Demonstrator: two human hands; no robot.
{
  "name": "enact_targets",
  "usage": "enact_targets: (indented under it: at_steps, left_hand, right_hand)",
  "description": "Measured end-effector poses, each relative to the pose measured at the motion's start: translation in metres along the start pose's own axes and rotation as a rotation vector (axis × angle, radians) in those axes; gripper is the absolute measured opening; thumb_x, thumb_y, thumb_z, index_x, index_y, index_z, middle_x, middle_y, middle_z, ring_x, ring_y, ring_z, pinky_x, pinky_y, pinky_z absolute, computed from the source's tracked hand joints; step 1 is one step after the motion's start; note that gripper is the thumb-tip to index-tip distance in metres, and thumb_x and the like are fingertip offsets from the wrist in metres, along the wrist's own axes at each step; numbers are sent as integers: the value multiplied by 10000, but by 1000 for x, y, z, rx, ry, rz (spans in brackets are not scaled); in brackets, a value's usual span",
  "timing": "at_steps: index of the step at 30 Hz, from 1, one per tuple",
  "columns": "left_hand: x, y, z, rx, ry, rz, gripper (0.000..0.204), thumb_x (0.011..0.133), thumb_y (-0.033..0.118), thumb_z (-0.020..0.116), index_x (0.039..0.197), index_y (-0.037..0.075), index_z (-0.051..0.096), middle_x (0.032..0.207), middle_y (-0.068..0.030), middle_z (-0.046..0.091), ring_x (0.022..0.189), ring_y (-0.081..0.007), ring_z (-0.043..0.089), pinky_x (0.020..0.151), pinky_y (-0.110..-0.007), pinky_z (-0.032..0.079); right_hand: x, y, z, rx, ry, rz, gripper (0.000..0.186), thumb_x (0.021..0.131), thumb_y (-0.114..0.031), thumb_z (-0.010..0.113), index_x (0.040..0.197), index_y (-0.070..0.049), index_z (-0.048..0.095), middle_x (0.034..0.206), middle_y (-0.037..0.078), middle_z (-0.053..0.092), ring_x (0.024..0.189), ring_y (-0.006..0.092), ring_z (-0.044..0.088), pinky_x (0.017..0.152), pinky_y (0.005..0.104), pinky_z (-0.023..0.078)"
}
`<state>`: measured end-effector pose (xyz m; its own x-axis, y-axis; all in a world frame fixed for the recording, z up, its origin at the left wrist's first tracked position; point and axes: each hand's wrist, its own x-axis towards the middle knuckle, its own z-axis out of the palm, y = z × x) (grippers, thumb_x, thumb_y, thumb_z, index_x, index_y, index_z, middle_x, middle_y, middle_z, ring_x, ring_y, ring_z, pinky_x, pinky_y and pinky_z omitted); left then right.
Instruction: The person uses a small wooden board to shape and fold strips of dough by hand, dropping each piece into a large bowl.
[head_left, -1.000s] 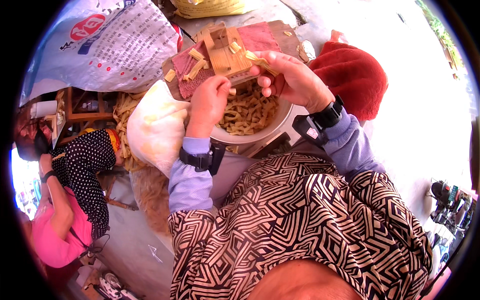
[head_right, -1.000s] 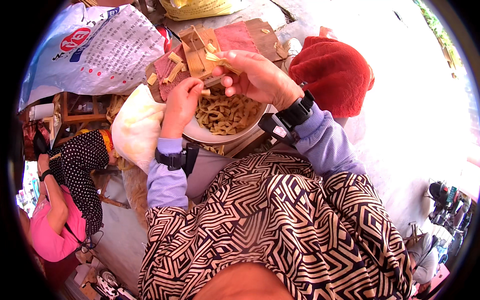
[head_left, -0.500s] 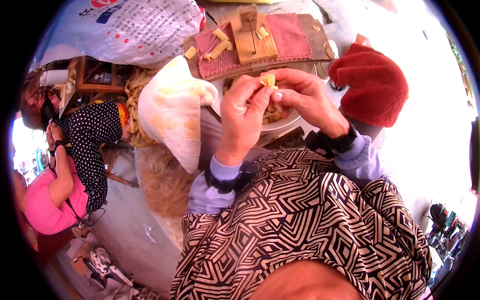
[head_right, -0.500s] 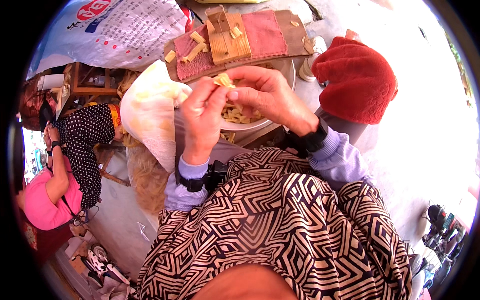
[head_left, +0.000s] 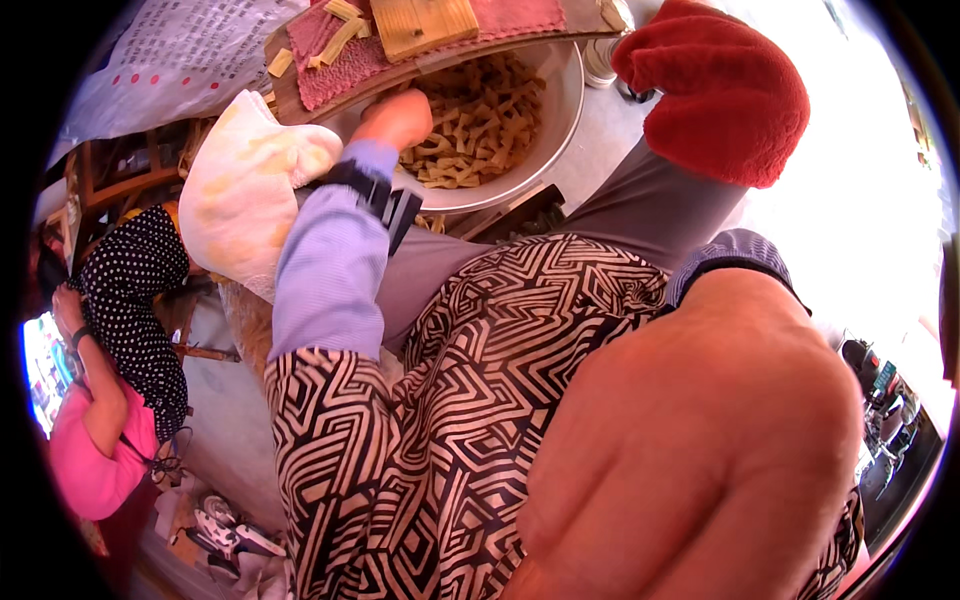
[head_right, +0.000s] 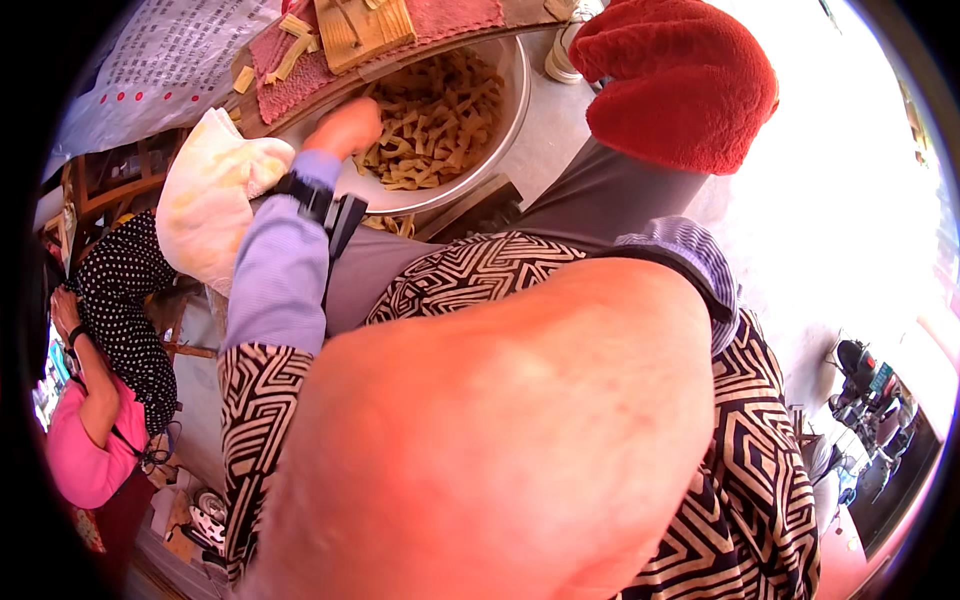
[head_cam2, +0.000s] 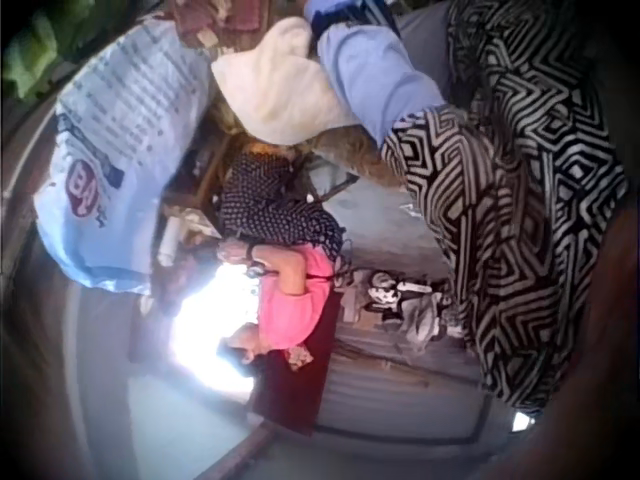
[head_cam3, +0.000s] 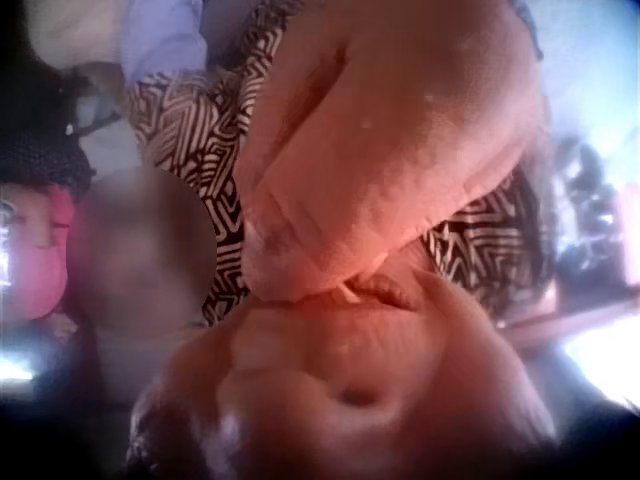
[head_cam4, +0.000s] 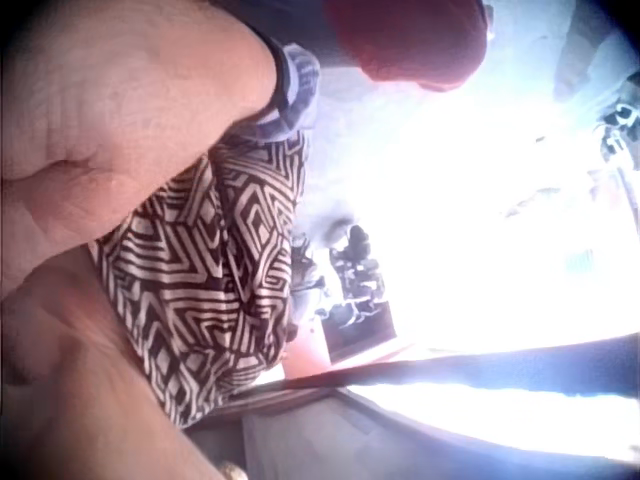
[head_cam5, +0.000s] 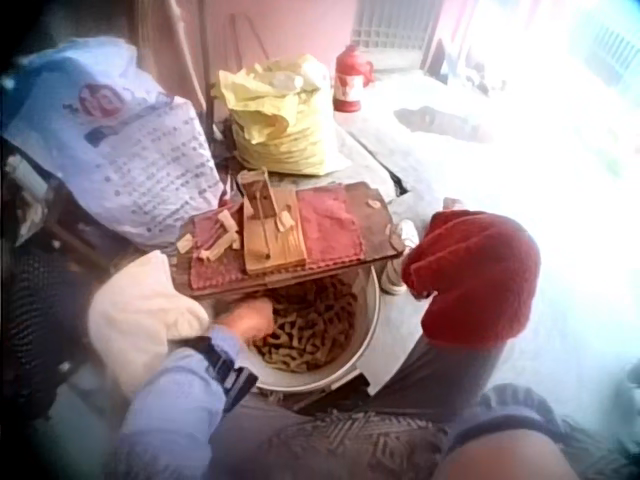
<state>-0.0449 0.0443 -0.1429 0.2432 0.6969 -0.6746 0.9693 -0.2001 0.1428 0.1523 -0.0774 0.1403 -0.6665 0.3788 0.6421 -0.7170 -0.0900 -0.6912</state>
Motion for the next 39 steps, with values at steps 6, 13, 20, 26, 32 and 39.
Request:
enact_targets:
  at_steps: [6,13,20,26,32,39]
  left_hand:
    - [26,-10,16,-21,-178,30,512,838,120,424,1349,127,445,1072,-177,645,864,-339,641,694,-387,526]
    - [26,-16,21,43,-312,19,367,832,214,513,1130,36,629,1192,-196,592,1071,-347,595,880,-407,492]
    - [-26,3,1,64,-111,205,255,782,164,600,989,36,679,997,-172,668,971,-332,635,820,-404,501]
    - [-186,51,-69,-559,198,446,174,867,154,553,897,-10,604,683,-124,582,617,-211,534,593,-353,422]
    - [-309,48,-110,-964,394,380,135,847,85,582,811,-46,587,630,-63,536,612,-103,503,542,-255,395]
    - [-368,5,-67,-1264,1138,428,144,747,22,584,817,-101,606,736,-126,616,648,-170,586,619,-246,449]
  right_hand:
    - [-2,-8,8,-178,-20,-30,217,796,-74,639,1008,-24,631,952,137,645,779,272,646,617,347,536]
    - [-9,-12,0,-596,53,-40,279,753,-110,669,1029,-89,634,981,81,645,828,259,639,654,355,534]
    - [-72,57,-74,-1662,424,538,481,669,-129,747,1122,-86,590,1050,104,618,967,302,603,788,386,502]
    - [-77,80,-54,-966,409,622,445,719,-103,719,1129,-13,570,1012,170,619,922,350,601,789,385,485]
    - [-72,30,-24,-649,333,846,154,853,-116,634,922,22,630,695,81,583,651,176,591,597,316,472]
    - [-107,-54,8,-457,797,775,307,863,-216,663,1054,17,610,842,62,598,775,134,549,686,267,446]
